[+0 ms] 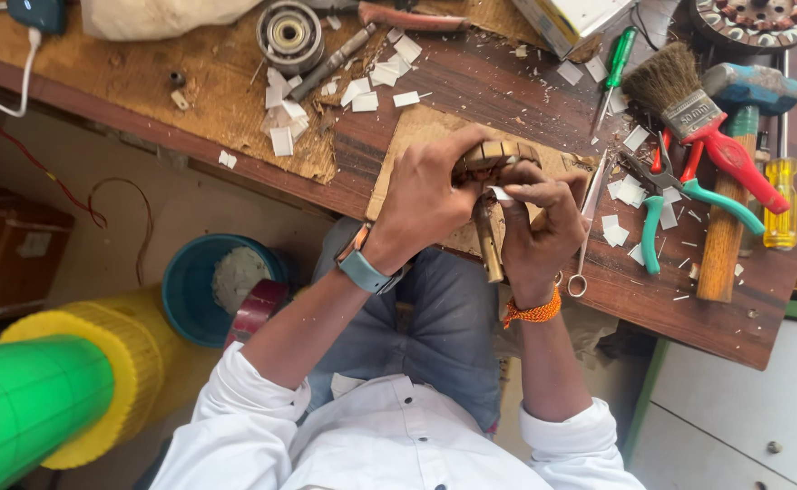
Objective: The person cuts small white rectangular pieces with scissors and inserts them into slots on a circular stator component. They use a screwdriver to press the pieces into place and repeat the process for multiple slots.
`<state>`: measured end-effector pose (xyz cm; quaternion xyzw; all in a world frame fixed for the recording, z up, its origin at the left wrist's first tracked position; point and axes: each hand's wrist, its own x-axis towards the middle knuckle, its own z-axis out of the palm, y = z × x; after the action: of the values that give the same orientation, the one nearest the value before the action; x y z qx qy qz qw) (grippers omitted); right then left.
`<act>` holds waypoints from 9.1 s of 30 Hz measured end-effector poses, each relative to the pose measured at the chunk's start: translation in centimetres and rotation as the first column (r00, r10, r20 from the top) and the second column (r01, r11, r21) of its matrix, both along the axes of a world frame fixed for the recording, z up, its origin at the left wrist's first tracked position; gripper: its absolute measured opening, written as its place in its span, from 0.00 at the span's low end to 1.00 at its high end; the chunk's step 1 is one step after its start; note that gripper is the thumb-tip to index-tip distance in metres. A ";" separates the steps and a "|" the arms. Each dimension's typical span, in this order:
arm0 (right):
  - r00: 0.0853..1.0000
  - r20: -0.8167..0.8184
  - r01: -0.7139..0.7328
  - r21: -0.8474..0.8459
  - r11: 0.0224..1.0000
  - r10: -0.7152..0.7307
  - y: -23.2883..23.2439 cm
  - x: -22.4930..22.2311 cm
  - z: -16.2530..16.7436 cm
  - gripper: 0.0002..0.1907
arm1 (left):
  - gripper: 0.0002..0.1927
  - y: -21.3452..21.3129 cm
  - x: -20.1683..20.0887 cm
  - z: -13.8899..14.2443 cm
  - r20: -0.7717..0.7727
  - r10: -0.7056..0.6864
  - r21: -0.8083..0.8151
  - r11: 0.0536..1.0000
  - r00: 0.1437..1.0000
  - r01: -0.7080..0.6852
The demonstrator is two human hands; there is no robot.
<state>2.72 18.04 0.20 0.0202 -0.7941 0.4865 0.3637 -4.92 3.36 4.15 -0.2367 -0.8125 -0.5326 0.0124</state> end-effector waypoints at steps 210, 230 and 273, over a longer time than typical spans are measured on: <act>0.919 0.227 0.128 0.603 0.787 -0.324 7.0 14.2 -5.0 0.05 | 0.30 -19.3 0.2 -8.1 -0.461 0.081 -0.366 0.890 0.884 -0.273; 0.881 0.222 0.180 0.658 0.731 -0.417 9.5 16.1 -7.6 0.07 | 0.24 -20.2 -0.4 -6.9 -0.539 0.059 -0.466 0.810 0.840 -0.357; 0.273 0.605 -0.162 -0.738 0.655 0.748 -1.3 15.7 0.0 0.43 | 0.07 -6.2 9.7 -3.4 0.542 -0.208 0.381 0.924 0.814 -0.018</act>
<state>18.39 16.71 0.17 -0.0983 -0.6388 0.7082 -0.2842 4.79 -2.84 0.71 -0.1000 -0.6504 -0.7215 -0.2154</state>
